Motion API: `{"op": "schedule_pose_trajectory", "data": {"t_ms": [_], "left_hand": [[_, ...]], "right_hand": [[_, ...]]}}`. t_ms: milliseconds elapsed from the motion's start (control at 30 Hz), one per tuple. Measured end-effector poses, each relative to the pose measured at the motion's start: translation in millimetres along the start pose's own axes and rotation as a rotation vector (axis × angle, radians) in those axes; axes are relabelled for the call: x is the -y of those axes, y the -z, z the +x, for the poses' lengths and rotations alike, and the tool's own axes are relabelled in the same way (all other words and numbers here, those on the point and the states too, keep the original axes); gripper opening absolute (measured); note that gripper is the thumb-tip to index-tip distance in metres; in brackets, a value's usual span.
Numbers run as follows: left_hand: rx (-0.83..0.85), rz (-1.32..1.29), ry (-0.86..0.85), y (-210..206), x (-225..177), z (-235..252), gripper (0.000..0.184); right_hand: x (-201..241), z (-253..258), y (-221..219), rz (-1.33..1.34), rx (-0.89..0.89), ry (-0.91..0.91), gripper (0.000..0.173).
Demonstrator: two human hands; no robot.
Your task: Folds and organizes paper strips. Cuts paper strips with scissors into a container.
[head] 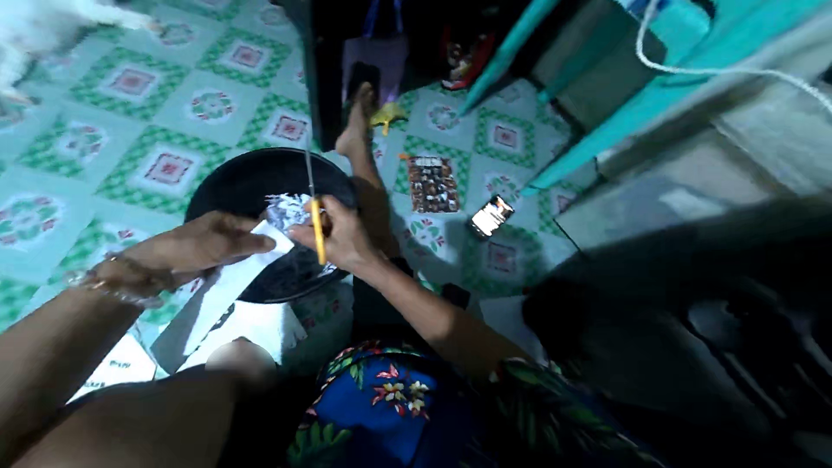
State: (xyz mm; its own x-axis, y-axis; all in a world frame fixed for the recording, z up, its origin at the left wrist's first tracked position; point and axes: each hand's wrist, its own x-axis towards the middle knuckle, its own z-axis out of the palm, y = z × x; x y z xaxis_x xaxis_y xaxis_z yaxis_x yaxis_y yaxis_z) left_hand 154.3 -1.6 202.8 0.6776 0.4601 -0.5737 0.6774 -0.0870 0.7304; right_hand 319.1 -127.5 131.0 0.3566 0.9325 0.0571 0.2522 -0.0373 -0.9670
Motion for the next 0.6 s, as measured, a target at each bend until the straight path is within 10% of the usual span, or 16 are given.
{"op": "schedule_pose_trajectory", "data": {"t_ms": [600], "left_hand": [[-0.070, 0.067, -0.021, -10, 9, 16, 0.021]], "right_hand": [[-5, 3, -8, 0.070, 0.180, 0.120, 0.036]]}}
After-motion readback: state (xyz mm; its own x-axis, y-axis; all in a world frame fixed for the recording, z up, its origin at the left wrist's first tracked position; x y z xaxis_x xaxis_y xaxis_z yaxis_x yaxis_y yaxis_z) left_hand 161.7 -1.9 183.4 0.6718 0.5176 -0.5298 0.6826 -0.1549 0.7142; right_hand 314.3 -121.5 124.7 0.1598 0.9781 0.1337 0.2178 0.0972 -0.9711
